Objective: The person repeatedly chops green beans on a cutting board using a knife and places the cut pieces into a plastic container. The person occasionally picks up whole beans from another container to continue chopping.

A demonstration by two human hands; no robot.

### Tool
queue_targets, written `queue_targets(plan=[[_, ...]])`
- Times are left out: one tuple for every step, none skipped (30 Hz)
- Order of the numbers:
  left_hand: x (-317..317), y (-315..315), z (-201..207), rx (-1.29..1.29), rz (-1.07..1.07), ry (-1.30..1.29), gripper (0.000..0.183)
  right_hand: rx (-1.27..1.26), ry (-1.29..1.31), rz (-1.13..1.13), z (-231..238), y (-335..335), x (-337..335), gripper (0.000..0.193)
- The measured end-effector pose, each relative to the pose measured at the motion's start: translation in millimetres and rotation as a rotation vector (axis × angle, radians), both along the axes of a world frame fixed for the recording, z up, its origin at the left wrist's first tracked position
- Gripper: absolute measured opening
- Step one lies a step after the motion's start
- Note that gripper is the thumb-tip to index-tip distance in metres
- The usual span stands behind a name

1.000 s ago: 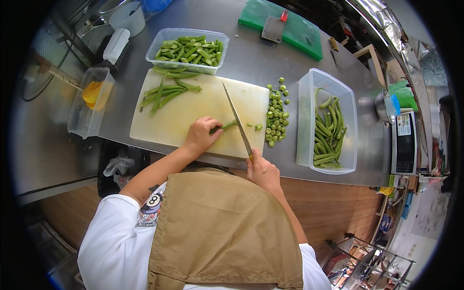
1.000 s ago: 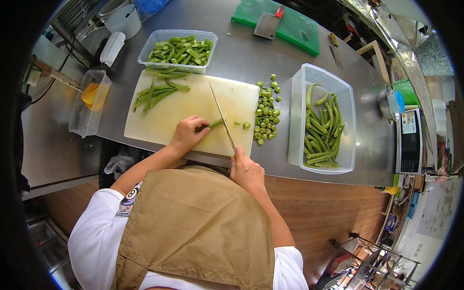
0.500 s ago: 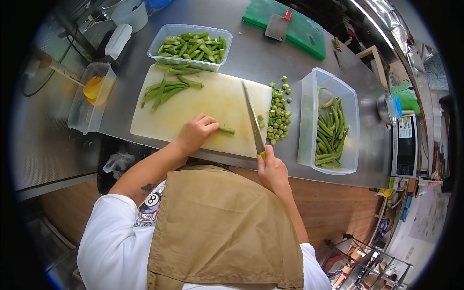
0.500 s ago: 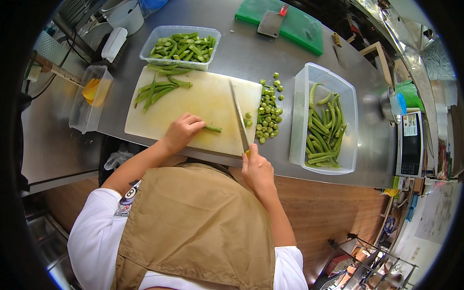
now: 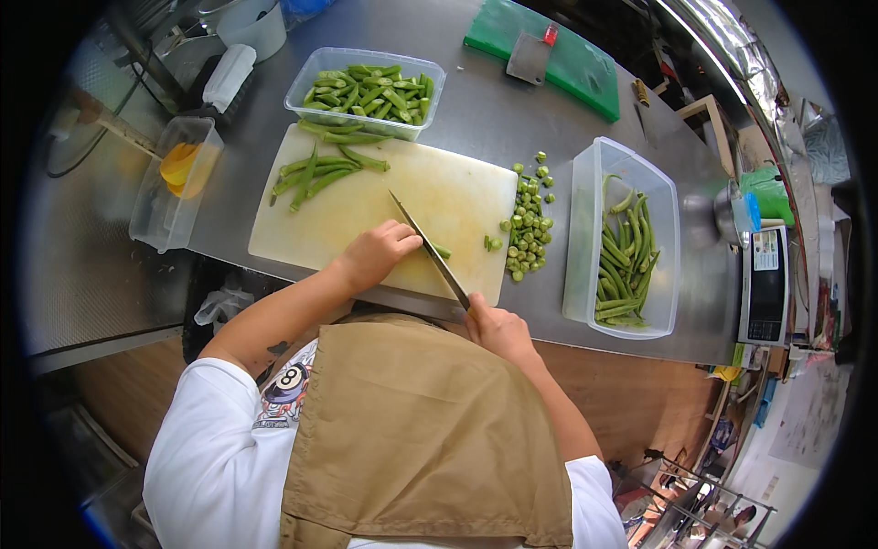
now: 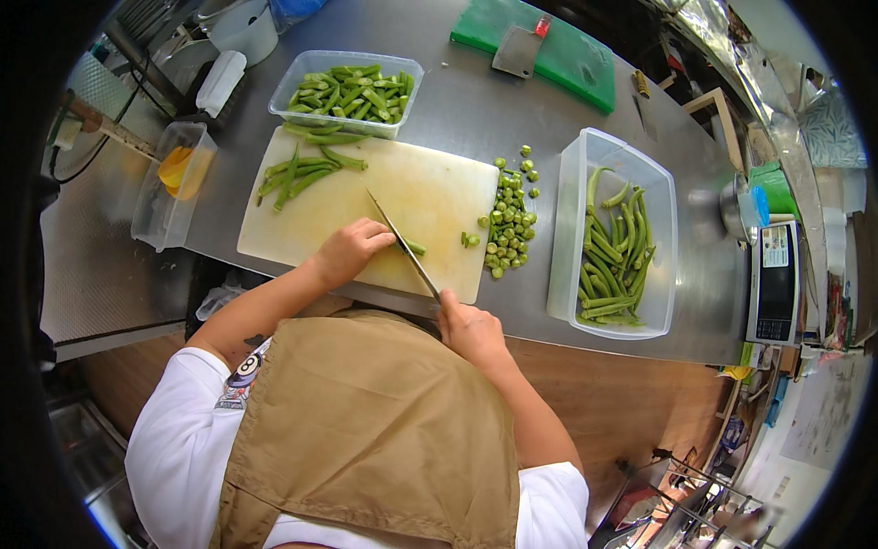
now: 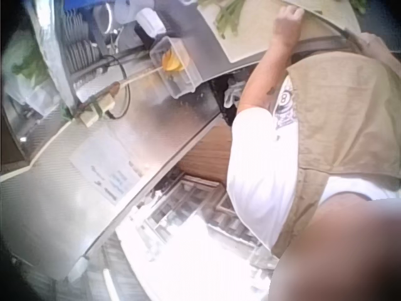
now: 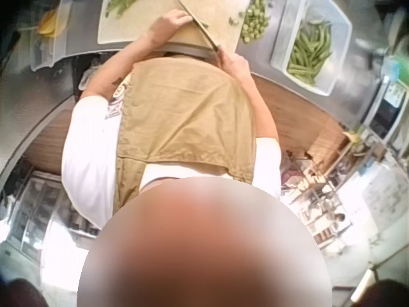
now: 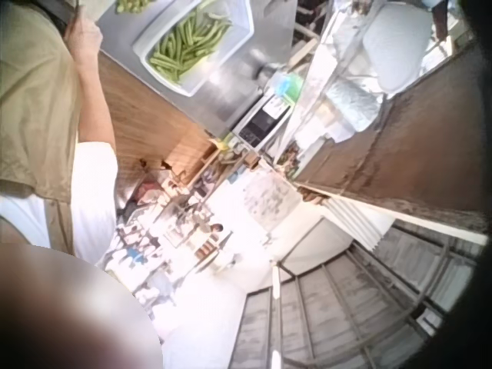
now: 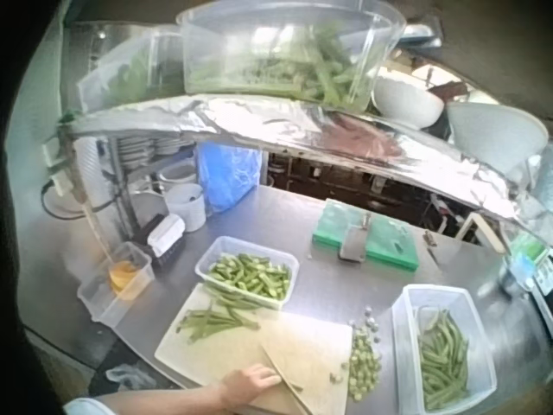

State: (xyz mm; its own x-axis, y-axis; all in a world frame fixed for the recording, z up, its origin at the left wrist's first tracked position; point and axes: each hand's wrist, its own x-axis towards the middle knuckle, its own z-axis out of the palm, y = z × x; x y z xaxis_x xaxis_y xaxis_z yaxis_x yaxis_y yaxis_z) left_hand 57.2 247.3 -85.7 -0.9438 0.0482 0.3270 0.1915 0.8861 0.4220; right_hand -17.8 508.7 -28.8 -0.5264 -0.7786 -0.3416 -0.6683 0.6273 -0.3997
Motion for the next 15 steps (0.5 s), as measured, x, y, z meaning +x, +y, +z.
queue_targets(plan=[[0, 0, 1, 0.042, 0.025, -0.042, 0.025, -0.008, -0.009, -0.019, 2, 2, -1, 0.023], [0, 0, 3, 0.084, 0.044, -0.074, 0.026, -0.019, -0.015, -0.04, 6, 6, -4, 0.024], [0, -1, 4, 0.051, 0.058, -0.114, 0.027, -0.051, -0.016, -0.058, 11, 12, -7, 0.024], [-1, -1, 5, 0.025, 0.068, -0.147, 0.028, -0.104, -0.04, -0.111, 16, 18, -9, 0.025], [-3, -1, 5, 0.001, 0.082, -0.169, 0.029, -0.179, -0.059, -0.158, 21, 25, -10, 0.025], [-6, 0, 4, -0.008, 0.024, -0.055, 0.029, -0.246, -0.078, -0.212, 24, 30, -10, 0.026], [-11, 2, 3, -0.015, -0.031, 0.068, 0.029, -0.282, -0.129, -0.272, 28, 33, -10, 0.027], [-16, 5, 0, -0.01, -0.084, 0.184, 0.028, -0.322, -0.151, -0.311, 28, 34, -9, 0.026], [-23, 8, -3, -0.008, -0.129, 0.182, 0.029, -0.356, -0.17, -0.353, 29, 34, -8, 0.024], [-33, 10, -5, 0.003, -0.168, 0.174, 0.029, -0.39, -0.189, -0.399, 30, 34, -7, 0.023], [-43, 10, -6, 0.01, -0.205, 0.166, 0.029, -0.402, -0.181, -0.425, 29, 33, -6, 0.023], [-52, 8, -6, 0.03, -0.183, 0.186, 0.029, -0.413, -0.174, -0.454, 30, 33, -5, 0.022], [-61, 5, -2, 0.049, -0.162, 0.206, 0.029, -0.422, -0.182, -0.475, 29, 33, -4, 0.021], [-71, 0, 4, 0.057, -0.138, 0.159, 0.029, -0.411, -0.191, -0.475, 28, 34, -3, 0.021], [-81, -11, 13, 0.193, -0.027, 0.188, 0.026, -0.397, -0.215, -0.468, 28, 37, -2, 0.022]])
